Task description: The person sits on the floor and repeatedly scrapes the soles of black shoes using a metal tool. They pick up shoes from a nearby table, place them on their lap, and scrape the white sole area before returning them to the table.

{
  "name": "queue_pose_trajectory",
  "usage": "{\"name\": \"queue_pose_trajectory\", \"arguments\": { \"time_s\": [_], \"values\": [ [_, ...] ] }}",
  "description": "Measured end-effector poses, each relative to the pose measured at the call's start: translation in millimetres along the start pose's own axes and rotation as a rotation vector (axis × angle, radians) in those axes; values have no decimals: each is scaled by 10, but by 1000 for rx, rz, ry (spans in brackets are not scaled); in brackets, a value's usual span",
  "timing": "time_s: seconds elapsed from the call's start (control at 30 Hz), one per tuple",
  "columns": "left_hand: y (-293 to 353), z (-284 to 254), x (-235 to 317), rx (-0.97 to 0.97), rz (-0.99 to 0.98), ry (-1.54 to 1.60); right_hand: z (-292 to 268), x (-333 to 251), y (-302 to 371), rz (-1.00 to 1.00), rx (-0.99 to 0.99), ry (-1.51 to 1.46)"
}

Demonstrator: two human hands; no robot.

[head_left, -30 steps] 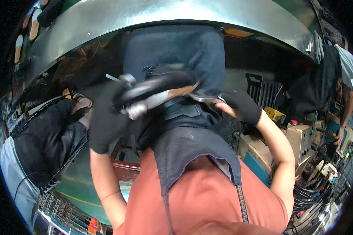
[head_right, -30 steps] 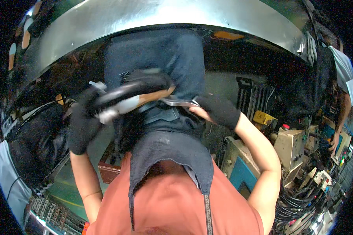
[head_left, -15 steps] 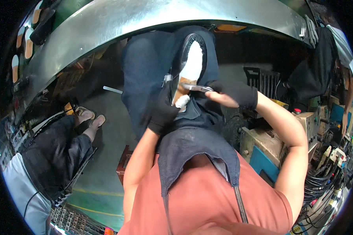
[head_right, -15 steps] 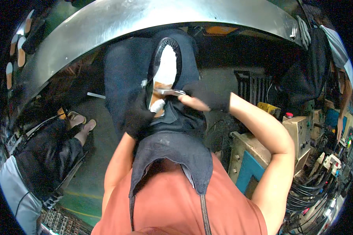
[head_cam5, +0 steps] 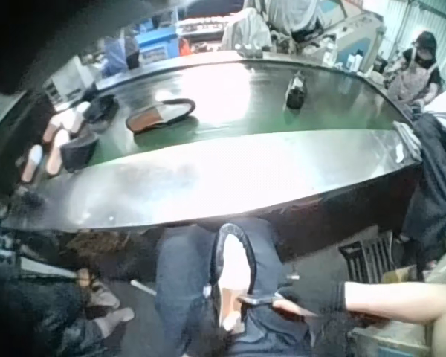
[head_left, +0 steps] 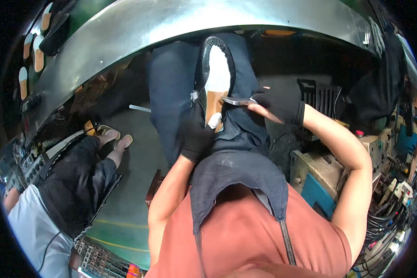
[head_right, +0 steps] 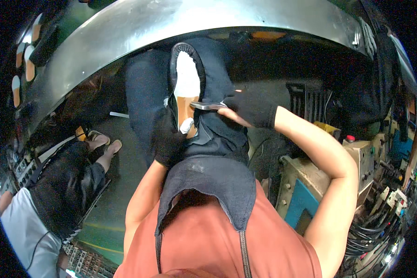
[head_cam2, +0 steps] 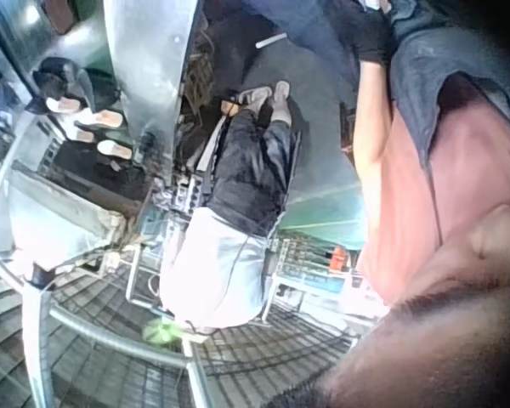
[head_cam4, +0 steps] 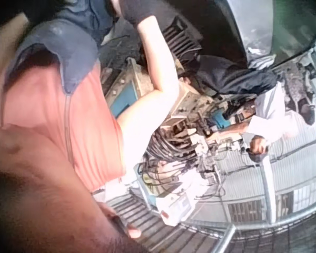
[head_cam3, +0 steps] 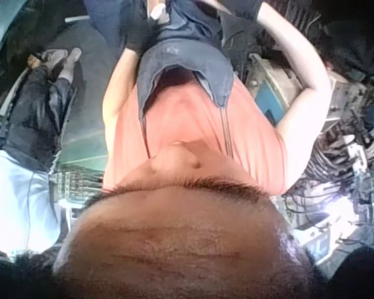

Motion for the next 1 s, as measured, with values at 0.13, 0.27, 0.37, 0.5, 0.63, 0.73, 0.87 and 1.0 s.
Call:
{"name": "queue_pose_trajectory", "arguments": {
  "time_s": [0.13, 0.27, 0.37, 0.5, 0.63, 0.73, 0.87, 1.0],
  "values": [
    [42, 94, -144, 43, 19, 46, -217, -348, -326, 87, -197, -92],
    [91, 59, -63, 145, 114, -92, -184, -583, -415, 20, -155, 167],
    [-75, 72, -254, -142, -165, 74, 220, -60, -427, -191, 115, 126],
    [-140, 19, -218, -112, -65, 196, 144, 110, -518, -413, 227, 189],
    [-381, 276, -505, 12, -329, 547, 107, 34, -517, -311, 65, 74],
    [-342, 256, -496, 298, 205, -14, -56, -31, -501, 62, -466, -233],
    [-398, 353, -396, 206, -24, 0, -370, -588, -285, -88, -185, 111],
    [-409, 305, -548, 12, -390, 377, 361, -1505, 159, -456, 190, 268]
  ]
}}
Point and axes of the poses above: each hand's wrist, its own y-axis away from the middle knuckle, its own z-axis out of the palm, x = y × z, the point moved 6 cm from there along -y, towards the middle knuckle, and after that the axes turned 11 degrees about x, right-handed, at the moved point
